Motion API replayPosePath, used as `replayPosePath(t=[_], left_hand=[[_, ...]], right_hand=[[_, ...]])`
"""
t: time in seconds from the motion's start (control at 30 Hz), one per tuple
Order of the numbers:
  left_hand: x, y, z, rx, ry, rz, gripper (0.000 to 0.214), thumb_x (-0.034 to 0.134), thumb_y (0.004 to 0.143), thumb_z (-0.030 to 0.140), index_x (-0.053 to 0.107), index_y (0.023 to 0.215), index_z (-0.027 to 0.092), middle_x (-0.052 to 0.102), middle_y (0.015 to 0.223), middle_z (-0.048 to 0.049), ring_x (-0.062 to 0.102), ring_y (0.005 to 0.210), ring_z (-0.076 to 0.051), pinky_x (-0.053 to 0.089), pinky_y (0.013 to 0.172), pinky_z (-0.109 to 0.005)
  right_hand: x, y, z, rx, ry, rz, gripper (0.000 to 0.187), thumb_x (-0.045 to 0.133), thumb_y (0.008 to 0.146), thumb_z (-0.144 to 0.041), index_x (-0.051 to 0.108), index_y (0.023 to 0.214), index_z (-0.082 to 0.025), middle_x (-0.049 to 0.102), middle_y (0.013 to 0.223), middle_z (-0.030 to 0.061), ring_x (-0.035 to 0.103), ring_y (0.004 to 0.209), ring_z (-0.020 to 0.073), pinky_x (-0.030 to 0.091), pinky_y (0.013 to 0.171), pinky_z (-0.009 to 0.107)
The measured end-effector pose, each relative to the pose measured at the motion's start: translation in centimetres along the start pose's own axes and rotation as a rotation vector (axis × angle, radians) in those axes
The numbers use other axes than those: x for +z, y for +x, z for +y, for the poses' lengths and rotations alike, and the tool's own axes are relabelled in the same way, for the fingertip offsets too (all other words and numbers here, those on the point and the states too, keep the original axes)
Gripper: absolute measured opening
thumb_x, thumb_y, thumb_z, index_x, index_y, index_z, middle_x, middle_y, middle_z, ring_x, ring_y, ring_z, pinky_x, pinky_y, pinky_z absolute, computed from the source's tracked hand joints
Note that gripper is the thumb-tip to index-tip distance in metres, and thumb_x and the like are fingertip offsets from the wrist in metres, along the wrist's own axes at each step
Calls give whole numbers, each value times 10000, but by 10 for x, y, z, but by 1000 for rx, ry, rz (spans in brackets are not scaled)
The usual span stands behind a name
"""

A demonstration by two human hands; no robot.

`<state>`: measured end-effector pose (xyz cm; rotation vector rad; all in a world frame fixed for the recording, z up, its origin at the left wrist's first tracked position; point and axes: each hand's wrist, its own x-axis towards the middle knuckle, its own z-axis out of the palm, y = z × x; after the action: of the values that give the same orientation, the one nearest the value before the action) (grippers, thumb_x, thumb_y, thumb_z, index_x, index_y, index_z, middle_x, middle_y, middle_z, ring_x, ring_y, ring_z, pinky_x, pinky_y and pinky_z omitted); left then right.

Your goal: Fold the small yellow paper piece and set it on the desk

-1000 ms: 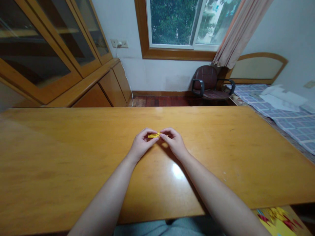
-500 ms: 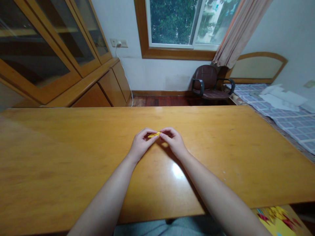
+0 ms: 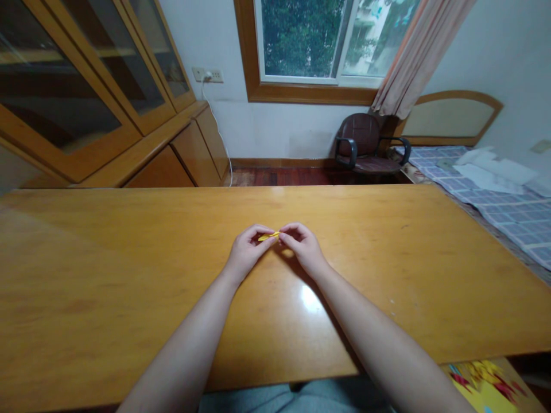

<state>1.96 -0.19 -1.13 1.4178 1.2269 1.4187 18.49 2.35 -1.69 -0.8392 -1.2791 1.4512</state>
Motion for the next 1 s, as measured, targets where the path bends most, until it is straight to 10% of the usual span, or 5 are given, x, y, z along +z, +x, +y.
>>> replayPosePath(t=[1.0], left_hand=[[0,0,1,-174,-192,2,227,791,689,330,691,824,179,686,809,-14,627,779,-155,494,765,-276]], right_hand=[[-1,-1,-2,-50,-133,9,174,740,741,-334,679,846,-209,703,825,11,624,760,157,502,719,279]])
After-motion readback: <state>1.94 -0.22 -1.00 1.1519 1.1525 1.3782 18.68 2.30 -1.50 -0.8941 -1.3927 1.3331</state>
